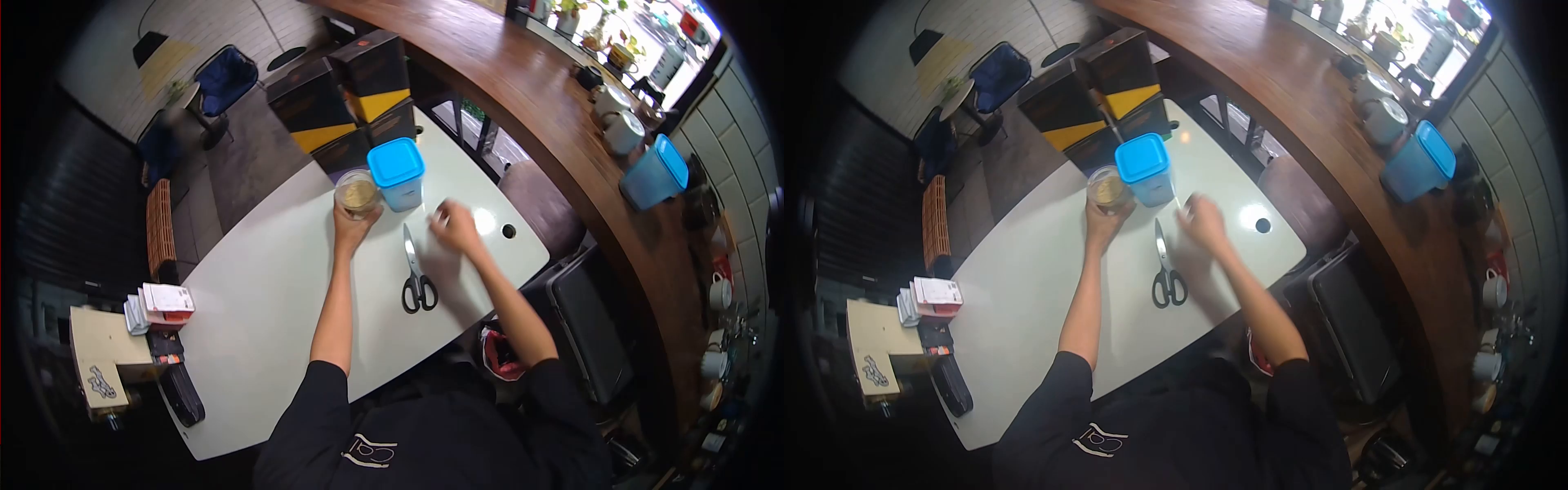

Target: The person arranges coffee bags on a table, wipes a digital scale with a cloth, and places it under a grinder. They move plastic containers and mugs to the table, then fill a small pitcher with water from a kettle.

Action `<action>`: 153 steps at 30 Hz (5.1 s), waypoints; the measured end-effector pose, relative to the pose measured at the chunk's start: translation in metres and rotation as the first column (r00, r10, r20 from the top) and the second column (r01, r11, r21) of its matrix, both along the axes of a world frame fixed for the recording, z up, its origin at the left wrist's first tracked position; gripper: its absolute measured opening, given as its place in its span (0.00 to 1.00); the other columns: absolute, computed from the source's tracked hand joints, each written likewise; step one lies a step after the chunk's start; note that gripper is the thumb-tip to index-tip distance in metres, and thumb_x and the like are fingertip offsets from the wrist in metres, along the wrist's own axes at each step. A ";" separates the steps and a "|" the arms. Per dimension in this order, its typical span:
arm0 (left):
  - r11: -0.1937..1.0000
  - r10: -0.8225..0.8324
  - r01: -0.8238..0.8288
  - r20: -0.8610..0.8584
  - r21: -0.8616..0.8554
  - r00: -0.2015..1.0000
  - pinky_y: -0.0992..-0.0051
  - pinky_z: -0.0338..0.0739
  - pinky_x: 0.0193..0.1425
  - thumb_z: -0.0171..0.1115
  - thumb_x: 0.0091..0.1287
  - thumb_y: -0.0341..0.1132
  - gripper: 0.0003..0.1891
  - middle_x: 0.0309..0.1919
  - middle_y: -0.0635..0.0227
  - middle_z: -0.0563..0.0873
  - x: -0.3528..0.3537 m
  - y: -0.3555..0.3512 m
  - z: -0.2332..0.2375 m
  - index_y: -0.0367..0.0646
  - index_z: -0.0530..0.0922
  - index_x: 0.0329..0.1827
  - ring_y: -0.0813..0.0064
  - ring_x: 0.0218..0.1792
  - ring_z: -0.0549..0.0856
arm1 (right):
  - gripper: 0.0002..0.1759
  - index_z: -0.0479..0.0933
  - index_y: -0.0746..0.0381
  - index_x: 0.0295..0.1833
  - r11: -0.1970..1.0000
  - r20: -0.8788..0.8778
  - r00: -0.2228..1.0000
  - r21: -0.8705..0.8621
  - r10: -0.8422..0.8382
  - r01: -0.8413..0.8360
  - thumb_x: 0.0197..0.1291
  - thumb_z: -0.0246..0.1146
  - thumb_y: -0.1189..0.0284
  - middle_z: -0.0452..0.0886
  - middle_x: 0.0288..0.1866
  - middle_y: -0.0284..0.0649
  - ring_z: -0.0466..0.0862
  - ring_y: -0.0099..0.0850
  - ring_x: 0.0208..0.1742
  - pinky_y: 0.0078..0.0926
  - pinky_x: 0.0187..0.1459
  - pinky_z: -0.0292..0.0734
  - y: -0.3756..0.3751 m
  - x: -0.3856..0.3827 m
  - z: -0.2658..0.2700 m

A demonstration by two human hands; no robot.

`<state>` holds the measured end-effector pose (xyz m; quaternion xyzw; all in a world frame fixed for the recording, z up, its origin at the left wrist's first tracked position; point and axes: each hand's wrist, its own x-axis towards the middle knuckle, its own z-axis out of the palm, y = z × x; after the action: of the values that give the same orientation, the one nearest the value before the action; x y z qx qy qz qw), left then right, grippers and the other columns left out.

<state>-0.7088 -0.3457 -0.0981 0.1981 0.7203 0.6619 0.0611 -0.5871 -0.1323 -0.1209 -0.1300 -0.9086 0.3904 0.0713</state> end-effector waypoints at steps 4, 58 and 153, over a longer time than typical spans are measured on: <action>0.996 0.086 -0.087 -0.108 -0.004 0.990 0.69 0.70 0.66 0.78 0.47 0.29 0.43 0.63 0.55 0.73 0.014 -0.005 -0.009 0.36 0.62 0.66 0.68 0.63 0.74 | 0.34 0.71 0.71 0.49 0.961 0.057 0.998 0.275 0.004 -0.020 0.47 0.73 0.55 0.73 0.47 0.53 0.76 0.49 0.45 0.47 0.44 0.71 -0.103 0.077 0.022; 0.849 -0.409 0.501 -0.392 0.168 0.824 0.62 0.80 0.52 0.80 0.37 0.44 0.47 0.44 0.49 0.84 0.177 0.228 0.121 0.36 0.66 0.62 0.54 0.46 0.86 | 0.15 0.76 0.66 0.50 0.911 -0.385 0.831 -0.261 -0.401 0.319 0.57 0.66 0.79 0.79 0.46 0.37 0.79 0.27 0.44 0.26 0.50 0.74 0.144 0.210 0.161; 0.609 -0.741 0.576 -0.651 -0.545 0.167 0.52 0.76 0.55 0.74 0.48 0.55 0.47 0.54 0.47 0.76 0.694 0.523 0.174 0.47 0.65 0.70 0.43 0.55 0.77 | 0.31 0.73 0.67 0.58 0.102 -0.617 0.220 0.221 -0.755 0.970 0.49 0.72 0.65 0.73 0.60 0.51 0.76 0.50 0.59 0.42 0.56 0.75 0.272 0.757 0.165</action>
<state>-0.0150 0.1774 0.0762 0.7738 0.5470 0.3195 0.0064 0.1702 0.1396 0.0444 -0.5466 -0.6819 -0.0120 0.4860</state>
